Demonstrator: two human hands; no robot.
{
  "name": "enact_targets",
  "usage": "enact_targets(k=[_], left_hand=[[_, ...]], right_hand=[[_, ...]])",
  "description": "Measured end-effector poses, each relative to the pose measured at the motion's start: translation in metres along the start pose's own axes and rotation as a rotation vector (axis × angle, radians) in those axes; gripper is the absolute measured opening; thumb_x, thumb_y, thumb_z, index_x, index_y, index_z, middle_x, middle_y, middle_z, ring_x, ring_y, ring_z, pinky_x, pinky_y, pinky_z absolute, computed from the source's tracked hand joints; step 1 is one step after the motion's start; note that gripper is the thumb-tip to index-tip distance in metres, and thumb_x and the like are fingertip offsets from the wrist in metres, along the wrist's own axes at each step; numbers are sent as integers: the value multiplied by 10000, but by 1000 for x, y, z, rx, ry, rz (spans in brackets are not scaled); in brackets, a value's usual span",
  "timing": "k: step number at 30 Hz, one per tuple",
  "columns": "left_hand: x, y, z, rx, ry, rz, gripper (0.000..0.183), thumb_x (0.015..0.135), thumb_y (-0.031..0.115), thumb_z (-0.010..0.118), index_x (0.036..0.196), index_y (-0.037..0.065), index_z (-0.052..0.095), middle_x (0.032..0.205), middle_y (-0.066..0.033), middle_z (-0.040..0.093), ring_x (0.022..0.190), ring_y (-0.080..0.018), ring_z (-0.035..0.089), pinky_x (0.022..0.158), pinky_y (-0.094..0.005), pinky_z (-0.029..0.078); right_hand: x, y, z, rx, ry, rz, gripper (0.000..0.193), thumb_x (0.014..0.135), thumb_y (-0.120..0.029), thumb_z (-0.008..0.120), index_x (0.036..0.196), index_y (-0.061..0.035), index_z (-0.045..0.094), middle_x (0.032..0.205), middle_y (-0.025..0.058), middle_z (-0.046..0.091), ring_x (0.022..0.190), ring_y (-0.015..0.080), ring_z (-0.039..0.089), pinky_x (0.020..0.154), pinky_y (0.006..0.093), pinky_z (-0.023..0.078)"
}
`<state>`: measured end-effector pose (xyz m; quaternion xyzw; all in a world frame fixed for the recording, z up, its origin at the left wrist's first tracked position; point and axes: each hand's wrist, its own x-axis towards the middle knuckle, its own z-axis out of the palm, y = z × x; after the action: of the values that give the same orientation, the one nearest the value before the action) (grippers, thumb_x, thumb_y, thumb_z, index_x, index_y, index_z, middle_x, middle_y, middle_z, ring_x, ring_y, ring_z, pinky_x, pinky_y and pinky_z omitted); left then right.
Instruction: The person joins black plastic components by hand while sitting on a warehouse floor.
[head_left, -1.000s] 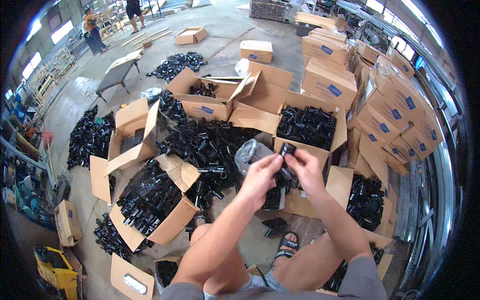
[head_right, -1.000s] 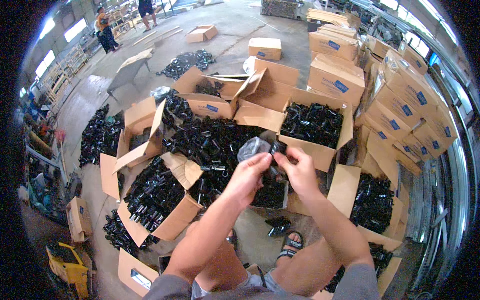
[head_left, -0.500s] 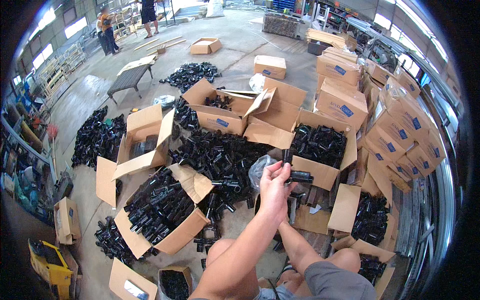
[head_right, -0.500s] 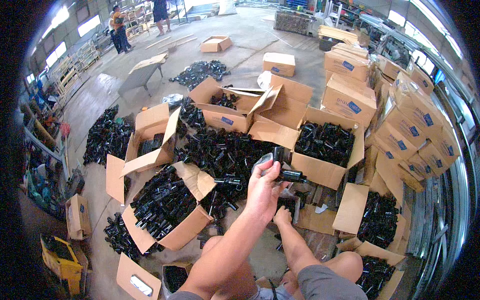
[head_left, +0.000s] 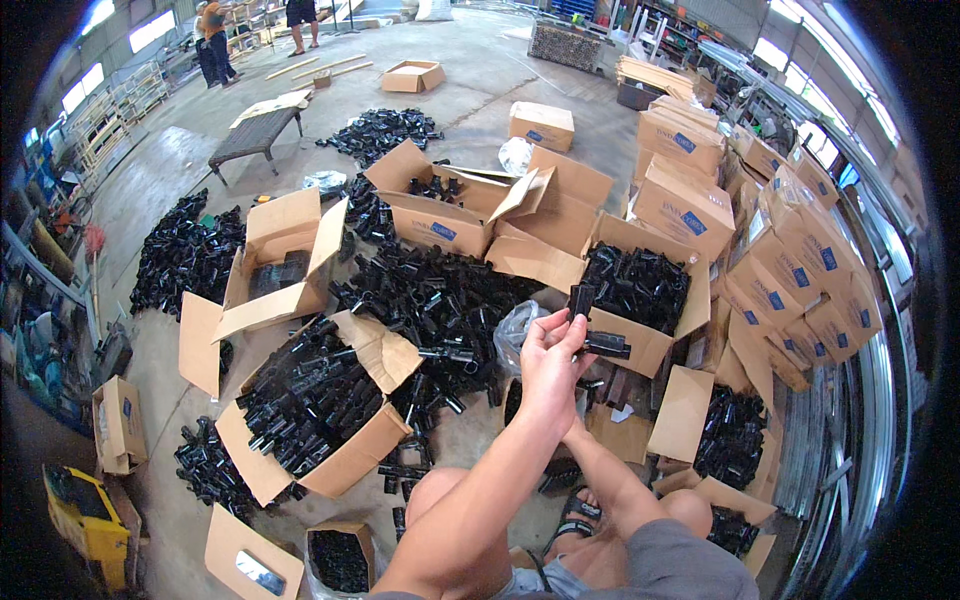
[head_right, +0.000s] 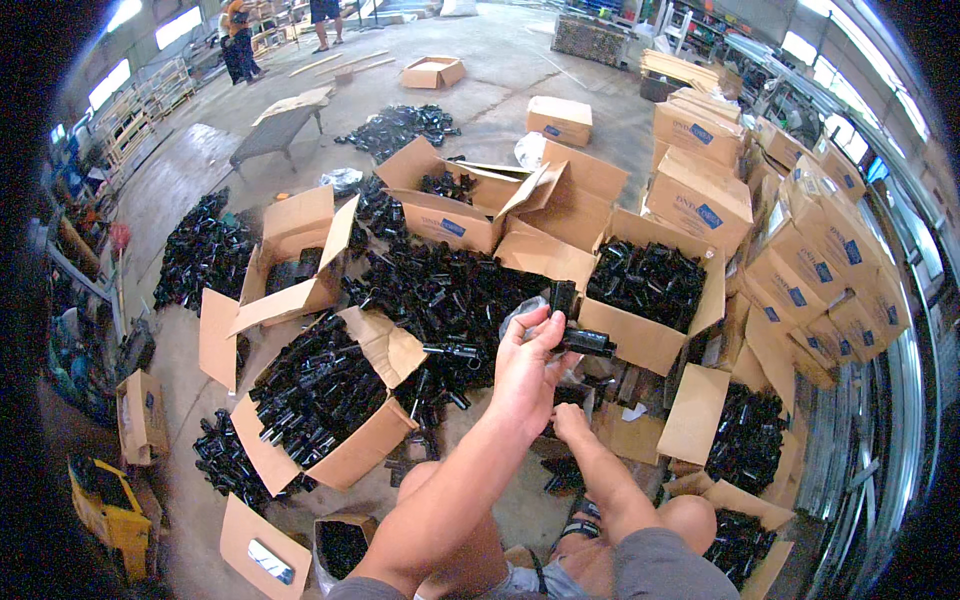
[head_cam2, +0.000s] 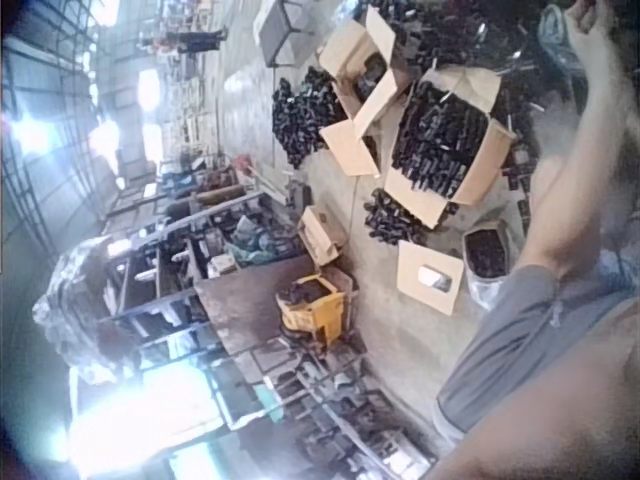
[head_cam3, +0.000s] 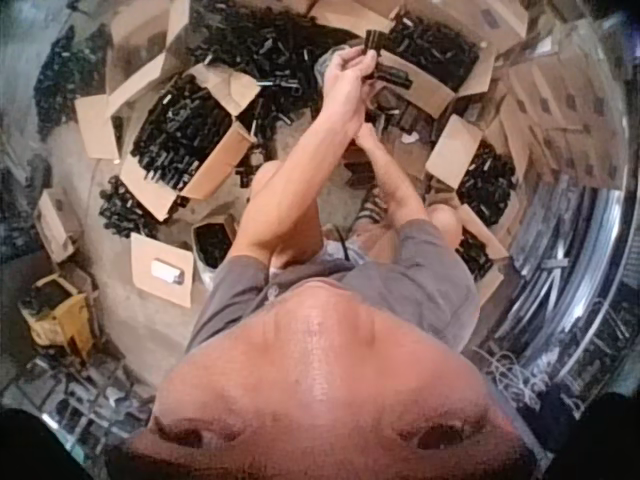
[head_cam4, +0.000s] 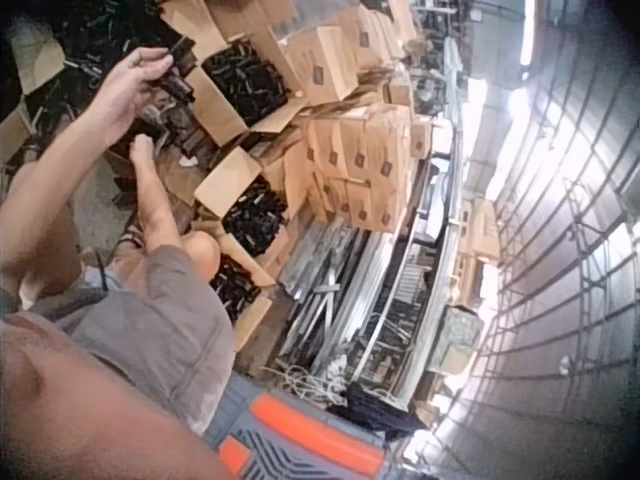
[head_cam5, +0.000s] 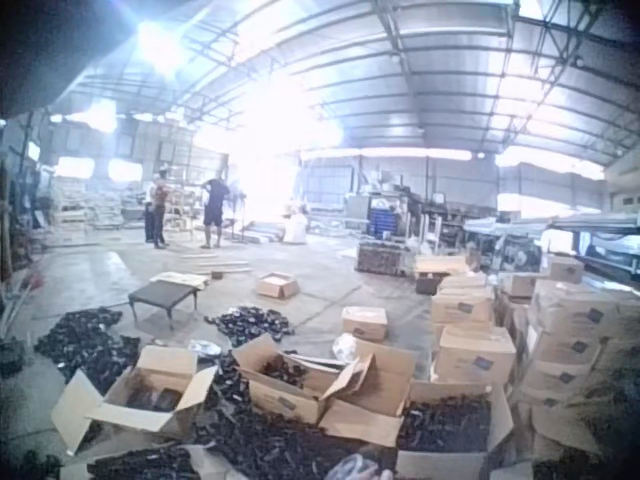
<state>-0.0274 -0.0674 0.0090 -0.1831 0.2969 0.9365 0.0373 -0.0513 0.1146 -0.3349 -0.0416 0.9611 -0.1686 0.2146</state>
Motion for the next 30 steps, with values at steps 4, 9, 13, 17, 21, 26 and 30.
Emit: enact_targets(k=[4, 9, 13, 17, 21, 26, 30], left_hand=[[-1, 1, -4, 3, 23, 15, 281, 969, 173, 678, 1209, 125, 540, 1088, -2, 627, 984, -116, 609, 805, -326, 530], [-11, -2, 13, 26, -10, 33, 314, 952, 162, 696, 1223, 104, 550, 1085, -21, 622, 973, -136, 612, 775, -329, 534], [-4, -4, -5, -14, -66, 79, 304, 956, 142, 685, 1223, 93, 550, 1064, -30, 611, 928, -143, 616, 755, -328, 546], [-9, -4, 2, 99, -73, 59, 252, 980, 144, 654, 1212, 116, 560, 1069, -1, 617, 970, -123, 615, 800, -328, 535], [-18, -10, 11, 158, -155, 74, 265, 980, 144, 654, 1225, 118, 557, 1068, 4, 635, 993, -111, 610, 853, -350, 512], [-23, -30, 17, 268, -224, 198, 275, 949, 71, 686, 1190, 43, 556, 1161, -66, 662, 1019, -107, 618, 867, -260, 504], [-30, -39, 22, 290, -251, 233, 263, 947, 23, 670, 1183, 24, 555, 1162, -84, 666, 1050, -117, 617, 917, -273, 498]], right_hand=[[-13, -24, -43, -27, -132, -133, 230, 839, -165, 732, 1066, -151, 773, 1036, 192, 724, 982, 377, 697, 890, 477, 547], [-1, -7, -75, 1, 110, -335, 223, 854, -228, 738, 1057, -138, 759, 1018, 191, 721, 978, 383, 690, 860, 488, 542], [-25, -63, -149, 389, 252, -325, 245, 825, -175, 776, 1050, -84, 752, 960, 114, 753, 864, 251, 712, 778, 387, 554], [-93, -97, -259, 857, 321, -395, 213, 853, -25, 746, 1064, -6, 723, 962, 47, 743, 872, 99, 658, 775, 275, 538], [-170, -131, -314, 1216, 543, -406, 142, 906, 0, 696, 1045, 10, 719, 989, 81, 736, 916, 103, 669, 815, 245, 538], [-185, -126, -298, 1136, 543, -399, 144, 884, -11, 728, 1025, 18, 737, 967, 73, 745, 877, 96, 669, 814, 243, 533], [-184, -125, -283, 1220, 599, -429, 147, 871, -5, 744, 1016, 20, 738, 971, 69, 746, 884, 97, 672, 815, 242, 536]])
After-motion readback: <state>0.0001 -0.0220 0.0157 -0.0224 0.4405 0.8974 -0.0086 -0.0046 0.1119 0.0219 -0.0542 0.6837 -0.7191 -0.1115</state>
